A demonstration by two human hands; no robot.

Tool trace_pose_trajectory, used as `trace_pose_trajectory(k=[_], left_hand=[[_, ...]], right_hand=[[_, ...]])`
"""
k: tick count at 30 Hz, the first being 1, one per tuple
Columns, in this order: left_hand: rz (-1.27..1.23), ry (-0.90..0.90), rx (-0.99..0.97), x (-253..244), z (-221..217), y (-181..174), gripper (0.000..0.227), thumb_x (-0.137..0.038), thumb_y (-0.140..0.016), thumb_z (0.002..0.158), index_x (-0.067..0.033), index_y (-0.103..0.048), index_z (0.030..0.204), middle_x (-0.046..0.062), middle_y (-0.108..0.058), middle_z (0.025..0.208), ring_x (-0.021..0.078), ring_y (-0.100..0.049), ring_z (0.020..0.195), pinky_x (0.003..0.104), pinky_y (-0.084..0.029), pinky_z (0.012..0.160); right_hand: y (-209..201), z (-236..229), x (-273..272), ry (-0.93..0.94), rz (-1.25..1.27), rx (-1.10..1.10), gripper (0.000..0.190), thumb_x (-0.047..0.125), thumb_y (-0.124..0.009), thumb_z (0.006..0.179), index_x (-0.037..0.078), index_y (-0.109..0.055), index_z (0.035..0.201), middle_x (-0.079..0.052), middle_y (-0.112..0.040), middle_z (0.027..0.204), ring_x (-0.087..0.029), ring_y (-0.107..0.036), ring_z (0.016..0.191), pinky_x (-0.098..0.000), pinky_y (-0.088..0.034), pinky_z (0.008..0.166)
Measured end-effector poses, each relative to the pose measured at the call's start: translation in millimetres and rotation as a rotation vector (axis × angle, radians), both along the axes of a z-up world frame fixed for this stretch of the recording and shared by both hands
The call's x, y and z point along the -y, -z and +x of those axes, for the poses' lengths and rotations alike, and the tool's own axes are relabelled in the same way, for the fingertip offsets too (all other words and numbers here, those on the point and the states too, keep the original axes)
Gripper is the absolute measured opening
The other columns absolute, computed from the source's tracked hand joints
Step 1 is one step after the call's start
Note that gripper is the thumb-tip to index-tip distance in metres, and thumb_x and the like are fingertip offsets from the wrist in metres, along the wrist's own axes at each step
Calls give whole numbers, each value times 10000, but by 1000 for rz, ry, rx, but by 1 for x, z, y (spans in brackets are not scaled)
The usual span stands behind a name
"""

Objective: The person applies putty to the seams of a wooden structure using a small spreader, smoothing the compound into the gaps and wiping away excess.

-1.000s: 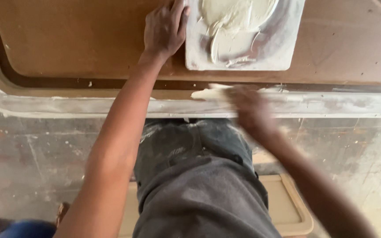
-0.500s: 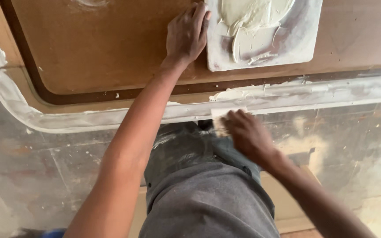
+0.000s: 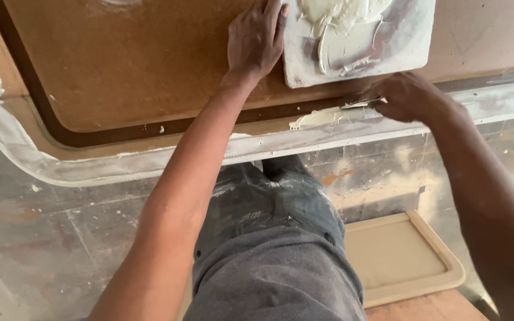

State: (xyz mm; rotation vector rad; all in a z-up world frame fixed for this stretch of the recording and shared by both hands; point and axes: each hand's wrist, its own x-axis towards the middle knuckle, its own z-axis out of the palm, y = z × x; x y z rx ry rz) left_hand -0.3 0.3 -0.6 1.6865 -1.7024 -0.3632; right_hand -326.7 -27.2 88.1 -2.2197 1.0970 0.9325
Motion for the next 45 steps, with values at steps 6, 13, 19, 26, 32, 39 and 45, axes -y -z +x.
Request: trace_pose_trajectory(k=[6, 13, 19, 26, 32, 39, 45], left_hand=[[-65, 0, -19, -4, 2, -3, 217, -263, -471, 1110, -97, -593, 1177, 128, -713, 970, 343, -689, 817, 486, -551, 728], [-11, 2, -76, -4, 1, -5, 215, -270, -469, 1116, -92, -582, 1160, 126, -705, 930, 335, -695, 814, 486, -552, 732], [17, 18, -74, -5, 9, 3, 239, -299, -476, 1122, -82, -572, 1153, 117, -715, 938, 325, -711, 860, 470, -573, 763], [15, 204, -9, -51, 86, 14, 169, -207, -532, 1137, -89, -625, 1212, 145, -714, 1126, 279, -715, 941, 397, -607, 783], [-59, 83, 234, -96, 141, -16, 114, -156, -547, 1146, -68, -615, 1170, 93, -597, 1060, 281, -604, 965, 440, -540, 822], [-20, 26, 316, -93, 135, -24, 123, -183, -562, 1136, -67, -601, 1137, 93, -506, 1069, 283, -543, 981, 442, -492, 851], [0, 14, 277, -94, 137, -20, 135, -189, -545, 1147, -65, -596, 1135, 91, -515, 1072, 275, -552, 992, 446, -489, 868]], right_hand=[[-27, -5, -29, 26, -5, -4, 362, 131, -567, 986, 261, -726, 1284, -32, -756, 1182, -218, -740, 938, -403, -619, 867], [-51, -6, -118, -2, -386, 380, 382, -54, -475, 1031, 178, -745, 1170, -15, -774, 1182, -160, -737, 1033, -393, -591, 928], [-48, 22, -104, 7, -482, 589, 401, -92, -518, 970, 157, -737, 1195, -48, -769, 1207, -206, -733, 1111, -397, -570, 989], [-27, 56, -163, -192, -460, 380, 557, -107, -528, 840, 98, -707, 1326, -78, -753, 1232, -210, -700, 1007, -394, -574, 896], [-43, 40, -143, 38, -352, 329, 478, -75, -431, 989, 188, -725, 1258, -78, -761, 1180, -199, -700, 927, -370, -584, 763], [5, 62, -36, -23, -67, 40, 355, 49, -502, 992, 193, -783, 1154, -91, -795, 993, -231, -746, 856, -417, -622, 831], [-12, 77, -18, -48, 115, 29, 298, 201, -608, 968, 216, -731, 1239, -139, -798, 951, -287, -734, 854, -494, -533, 931]])
